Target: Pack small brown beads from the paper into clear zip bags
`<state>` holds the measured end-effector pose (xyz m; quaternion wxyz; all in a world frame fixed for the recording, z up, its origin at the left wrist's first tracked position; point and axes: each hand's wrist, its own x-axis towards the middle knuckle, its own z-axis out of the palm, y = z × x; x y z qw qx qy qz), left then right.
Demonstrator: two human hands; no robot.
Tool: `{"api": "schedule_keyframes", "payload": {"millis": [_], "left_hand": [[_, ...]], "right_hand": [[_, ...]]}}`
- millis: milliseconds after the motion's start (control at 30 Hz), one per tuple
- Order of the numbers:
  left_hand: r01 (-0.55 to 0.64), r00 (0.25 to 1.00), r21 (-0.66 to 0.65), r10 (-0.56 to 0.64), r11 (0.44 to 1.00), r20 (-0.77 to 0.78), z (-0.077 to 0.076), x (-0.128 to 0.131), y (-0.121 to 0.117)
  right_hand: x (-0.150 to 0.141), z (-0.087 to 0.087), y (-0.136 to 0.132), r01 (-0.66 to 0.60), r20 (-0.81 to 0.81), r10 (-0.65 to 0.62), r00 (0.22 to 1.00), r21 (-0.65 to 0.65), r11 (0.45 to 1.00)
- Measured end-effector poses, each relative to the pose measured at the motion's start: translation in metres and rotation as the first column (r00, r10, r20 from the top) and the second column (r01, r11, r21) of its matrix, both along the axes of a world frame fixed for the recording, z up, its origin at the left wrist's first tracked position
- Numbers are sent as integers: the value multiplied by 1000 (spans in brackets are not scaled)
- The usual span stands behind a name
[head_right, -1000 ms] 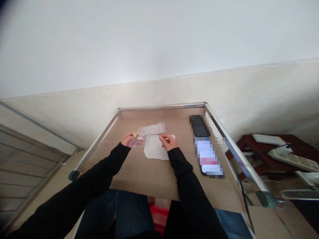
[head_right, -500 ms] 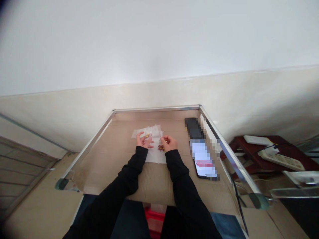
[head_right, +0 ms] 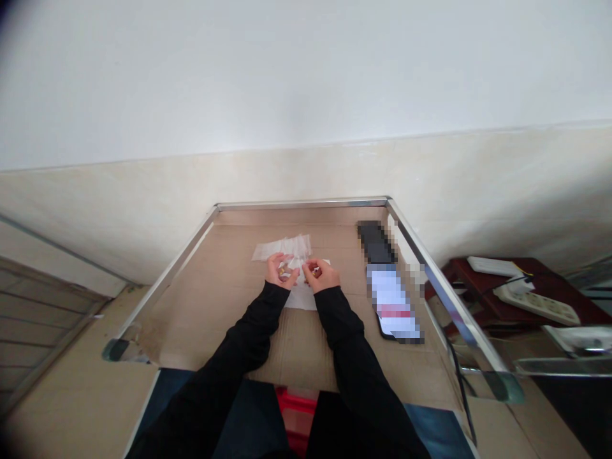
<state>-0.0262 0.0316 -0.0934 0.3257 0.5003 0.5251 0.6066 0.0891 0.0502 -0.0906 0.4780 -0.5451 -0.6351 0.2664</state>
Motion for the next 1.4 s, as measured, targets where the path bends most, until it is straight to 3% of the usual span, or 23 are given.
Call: {"api": "schedule_keyframes", "payload": {"millis": [133, 300, 433, 533, 733, 933, 1100, 1400], "left_hand": [[4, 998, 6, -4, 1000, -64, 1, -3, -1], [1, 952, 168, 51, 986, -303, 5, -5, -7], [24, 912, 237, 76, 971, -404, 3, -2, -7], [46, 910, 239, 58, 970, -411, 1, 0, -5], [-20, 921, 217, 103, 976, -376, -2, -2, -1], [-34, 921, 218, 116, 975, -373, -6, -4, 2], [21, 914, 250, 83, 968, -397, -11, -4, 4], [-15, 861, 296, 163, 955, -481, -12, -4, 5]], "right_hand": [[-2, -5, -1, -14, 94, 9, 996, 63, 998], [-2, -7, 0, 9, 116, -18, 993, 75, 997], [-1, -4, -1, 8, 140, -24, 990, 114, 994], [0, -1, -3, -48, 158, 25, 987, 142, 989], [-2, 5, -8, -232, 243, 183, 953, 194, 953], [-3, 2, -5, -253, 145, 230, 962, 165, 953], [-1, -1, -1, -218, 163, 191, 968, 164, 962], [-5, 2, -5, -20, 320, -36, 947, 168, 986]]}}
